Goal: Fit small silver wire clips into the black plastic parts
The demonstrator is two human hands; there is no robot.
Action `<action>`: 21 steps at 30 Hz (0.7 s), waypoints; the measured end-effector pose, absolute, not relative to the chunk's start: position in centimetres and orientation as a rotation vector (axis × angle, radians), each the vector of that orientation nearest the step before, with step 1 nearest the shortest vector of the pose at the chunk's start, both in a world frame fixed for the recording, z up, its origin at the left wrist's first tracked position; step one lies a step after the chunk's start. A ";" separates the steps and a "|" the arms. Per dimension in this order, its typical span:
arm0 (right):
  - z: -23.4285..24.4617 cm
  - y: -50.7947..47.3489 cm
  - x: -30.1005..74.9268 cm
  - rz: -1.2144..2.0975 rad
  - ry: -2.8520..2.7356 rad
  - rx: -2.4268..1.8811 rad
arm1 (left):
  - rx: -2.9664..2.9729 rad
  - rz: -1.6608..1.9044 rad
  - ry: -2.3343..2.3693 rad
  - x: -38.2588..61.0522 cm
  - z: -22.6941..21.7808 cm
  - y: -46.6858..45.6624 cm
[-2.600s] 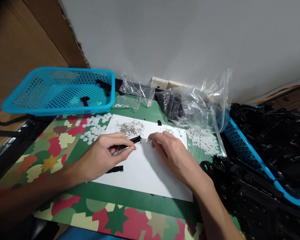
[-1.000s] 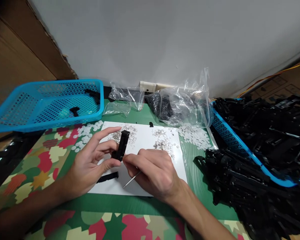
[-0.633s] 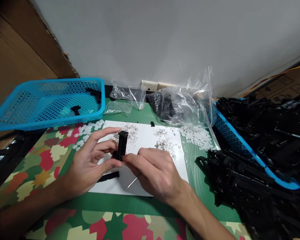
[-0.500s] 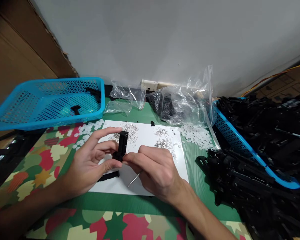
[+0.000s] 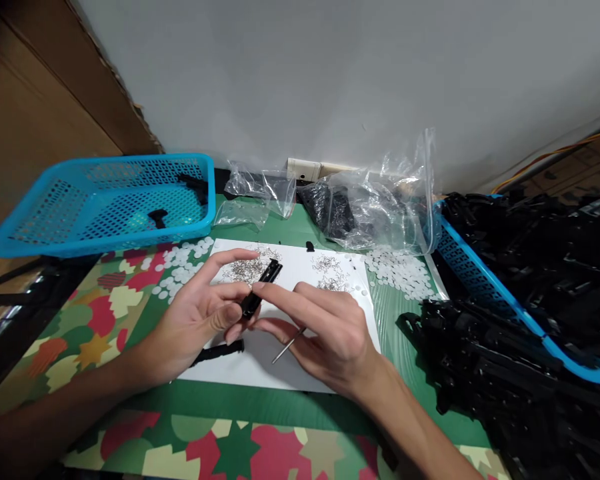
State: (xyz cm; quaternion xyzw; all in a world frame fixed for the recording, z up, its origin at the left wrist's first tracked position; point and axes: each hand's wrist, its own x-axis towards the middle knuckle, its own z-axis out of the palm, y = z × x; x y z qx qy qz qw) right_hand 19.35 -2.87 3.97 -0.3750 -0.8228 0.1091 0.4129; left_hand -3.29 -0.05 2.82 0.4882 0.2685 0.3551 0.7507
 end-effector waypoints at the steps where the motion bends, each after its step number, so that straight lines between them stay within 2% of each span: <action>1: 4.0 -2.8 19.6 0.261 -2.077 -0.951 | 1.060 0.750 0.579 -3.4 2.8 0.0; 8: 3.5 -2.3 20.3 0.096 -2.182 -0.890 | 1.126 0.666 0.616 -3.6 2.4 0.0; 14: 2.6 -1.9 20.9 0.065 -2.249 -0.972 | 1.861 0.890 0.875 -4.2 1.7 0.4; 21: 3.3 -1.3 21.2 0.434 -2.244 -0.992 | 2.208 1.086 0.821 -4.3 1.2 0.8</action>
